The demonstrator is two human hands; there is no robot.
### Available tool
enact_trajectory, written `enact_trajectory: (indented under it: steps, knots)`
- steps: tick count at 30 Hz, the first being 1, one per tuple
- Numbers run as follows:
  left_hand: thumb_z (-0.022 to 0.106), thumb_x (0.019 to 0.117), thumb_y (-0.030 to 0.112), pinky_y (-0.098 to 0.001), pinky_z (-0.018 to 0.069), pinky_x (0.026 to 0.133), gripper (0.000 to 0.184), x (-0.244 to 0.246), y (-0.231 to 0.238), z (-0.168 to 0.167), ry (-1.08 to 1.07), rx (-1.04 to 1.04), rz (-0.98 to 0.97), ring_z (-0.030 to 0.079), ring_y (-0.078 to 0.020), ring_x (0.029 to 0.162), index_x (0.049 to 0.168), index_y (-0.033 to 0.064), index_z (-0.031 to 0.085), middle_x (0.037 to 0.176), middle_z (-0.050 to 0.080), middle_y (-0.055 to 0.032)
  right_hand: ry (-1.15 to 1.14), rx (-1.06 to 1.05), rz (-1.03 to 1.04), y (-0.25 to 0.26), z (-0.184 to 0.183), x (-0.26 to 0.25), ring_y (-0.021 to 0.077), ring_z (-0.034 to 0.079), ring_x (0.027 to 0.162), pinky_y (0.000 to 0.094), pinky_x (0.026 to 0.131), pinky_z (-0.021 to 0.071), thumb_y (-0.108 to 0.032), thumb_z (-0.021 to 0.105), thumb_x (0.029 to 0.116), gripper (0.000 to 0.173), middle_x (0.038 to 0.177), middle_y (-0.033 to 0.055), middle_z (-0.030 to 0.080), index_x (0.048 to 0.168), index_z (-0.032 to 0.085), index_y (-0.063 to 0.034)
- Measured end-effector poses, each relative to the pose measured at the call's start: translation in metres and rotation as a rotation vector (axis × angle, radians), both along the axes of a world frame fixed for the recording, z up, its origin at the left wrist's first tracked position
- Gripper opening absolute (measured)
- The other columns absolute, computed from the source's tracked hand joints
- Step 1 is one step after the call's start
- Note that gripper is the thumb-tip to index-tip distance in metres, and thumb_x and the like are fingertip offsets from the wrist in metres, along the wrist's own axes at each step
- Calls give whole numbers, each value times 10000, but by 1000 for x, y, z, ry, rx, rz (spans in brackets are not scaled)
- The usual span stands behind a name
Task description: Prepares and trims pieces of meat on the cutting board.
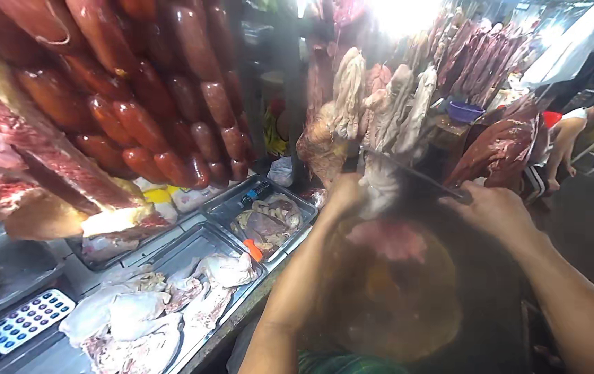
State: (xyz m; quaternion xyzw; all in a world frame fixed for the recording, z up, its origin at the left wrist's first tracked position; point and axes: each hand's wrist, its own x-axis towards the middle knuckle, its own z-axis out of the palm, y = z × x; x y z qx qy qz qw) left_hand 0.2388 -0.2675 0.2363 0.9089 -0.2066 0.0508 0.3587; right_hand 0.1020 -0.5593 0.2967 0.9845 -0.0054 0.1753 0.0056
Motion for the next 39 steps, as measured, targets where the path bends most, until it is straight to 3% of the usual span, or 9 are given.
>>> enact_trajectory:
  steps: [6, 9, 14, 18, 21, 24, 27, 32, 39]
  knots:
    - [742, 815, 276, -658, 472, 935, 225, -3, -11, -7, 52, -17, -5, 683, -279, 990, 1025, 199, 766, 958, 743, -48, 2, -32, -36, 6, 5, 2, 423, 701, 766, 642, 650, 541, -610, 630, 957, 512, 776, 171, 685, 1017, 675, -103]
    - [697, 871, 269, -690, 394, 998, 217, -9, 9, -13, 64, 88, 9, 638, -338, 1109, 1054, 173, 764, 1058, 735, -100, 47, -40, -66, -25, -5, -20, 454, 698, 793, 665, 670, 535, -622, 629, 952, 542, 789, 197, 685, 1029, 684, -88]
    - [762, 860, 230, -612, 550, 921, 220, -40, 17, -146, 147, -21, -21, 688, -346, 1031, 1022, 81, 756, 1041, 729, -156, 124, 122, -35, -52, -61, -71, 484, 700, 820, 694, 716, 532, -654, 588, 957, 672, 861, 257, 705, 1157, 690, -21]
    - [666, 932, 322, -761, 150, 1182, 574, -108, 17, -269, 316, 299, -107, 112, -448, 1571, 1493, 301, 547, 1695, 289, -56, 308, 466, -200, -34, -131, -117, 407, 683, 822, 648, 761, 535, -592, 692, 925, 588, 875, 214, 705, 1156, 717, -52]
    - [631, 965, 318, -765, 127, 1189, 616, -146, 30, -280, 260, 298, -112, 71, -485, 1568, 1557, 335, 464, 1708, 243, -102, 451, 633, -378, -23, -202, -155, 397, 686, 880, 651, 814, 526, -622, 677, 922, 613, 935, 214, 709, 1175, 713, -64]
    - [672, 956, 364, -737, 176, 1194, 528, -148, 41, -281, 263, 287, -89, 97, -443, 1573, 1472, 332, 568, 1702, 266, -60, 546, 804, -519, -15, -264, -189, 336, 678, 724, 598, 698, 557, -651, 637, 934, 621, 846, 169, 699, 1126, 714, -65]
    - [716, 875, 459, -733, 48, 1213, 511, -146, 39, -274, 202, 281, 47, 124, -407, 1577, 1342, 256, 678, 1651, 374, -62, 612, 883, -605, -13, -303, -221, 318, 651, 674, 575, 656, 548, -673, 627, 928, 632, 783, 144, 670, 1064, 705, -61]
    - [708, 914, 337, -614, 318, 1194, 507, -103, 3, -255, -28, 206, 43, 401, -390, 1458, 1340, 75, 627, 1499, 523, -170, 650, 848, -638, -6, -329, -239, 361, 662, 843, 621, 775, 517, -660, 640, 926, 621, 889, 179, 682, 1122, 690, -74]
    - [593, 906, 666, -776, 21, 1187, 688, -61, -84, -257, 247, 712, -132, -1, -471, 1577, 1217, 67, 725, 1692, 208, -221, 682, 859, -656, -8, -326, -236, 366, 664, 903, 614, 807, 519, -664, 612, 942, 622, 938, 184, 679, 1115, 673, -70]
